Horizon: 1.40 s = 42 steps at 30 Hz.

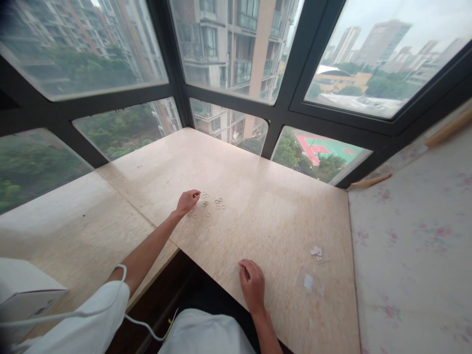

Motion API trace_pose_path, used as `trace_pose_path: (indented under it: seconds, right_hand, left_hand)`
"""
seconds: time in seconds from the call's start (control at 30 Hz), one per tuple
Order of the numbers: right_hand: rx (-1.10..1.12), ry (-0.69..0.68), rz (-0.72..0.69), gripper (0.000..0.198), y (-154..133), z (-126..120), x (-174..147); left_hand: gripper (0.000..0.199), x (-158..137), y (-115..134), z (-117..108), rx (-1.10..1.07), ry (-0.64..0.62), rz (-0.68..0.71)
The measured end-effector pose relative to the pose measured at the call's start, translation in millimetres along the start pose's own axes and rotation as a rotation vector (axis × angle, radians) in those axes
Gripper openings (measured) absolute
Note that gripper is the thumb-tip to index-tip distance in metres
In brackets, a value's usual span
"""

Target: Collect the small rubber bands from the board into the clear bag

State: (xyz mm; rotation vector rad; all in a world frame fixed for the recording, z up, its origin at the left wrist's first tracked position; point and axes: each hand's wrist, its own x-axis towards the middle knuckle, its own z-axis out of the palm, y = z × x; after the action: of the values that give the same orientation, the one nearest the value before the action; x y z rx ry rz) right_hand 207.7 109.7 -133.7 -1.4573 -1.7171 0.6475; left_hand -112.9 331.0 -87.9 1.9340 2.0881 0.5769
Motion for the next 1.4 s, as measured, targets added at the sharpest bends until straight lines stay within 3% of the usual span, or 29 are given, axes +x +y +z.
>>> trace_pose_path:
  seconds: [0.27, 0.5, 0.7, 1.07, 1.23, 1.4]
  right_hand:
    - [0.003, 0.014, -0.017, 0.022, 0.3, 0.3, 0.9]
    - [-0.008, 0.016, -0.022, 0.022, -0.2, -0.5, 1.6]
    - [-0.007, 0.03, -0.033, 0.022, -1.8, -2.5, 3.0]
    - [-0.007, 0.052, -0.047, 0.022, -1.8, -3.2, 5.7]
    - [0.014, 0.035, -0.034, 0.021, -1.3, -3.2, 5.3]
    - [0.05, 0.034, -0.015, 0.022, -2.6, -5.2, 5.5]
  left_hand:
    - [0.029, -8.3, 14.7, 14.3, 0.035, -0.078, 0.048]
    - [0.014, -7.5, 18.3, 17.8, 0.041, -0.175, 0.088]
    - [0.008, -6.1, 24.2, 16.9, -0.025, -0.152, 0.096]
    - [0.018, 6.2, 21.4, 15.9, -0.213, -0.086, 0.043]
    - [0.023, 21.4, 31.8, 25.1, -0.224, -0.096, -0.002]
    - [0.026, 31.9, 41.9, 35.9, -0.167, -0.083, 0.051]
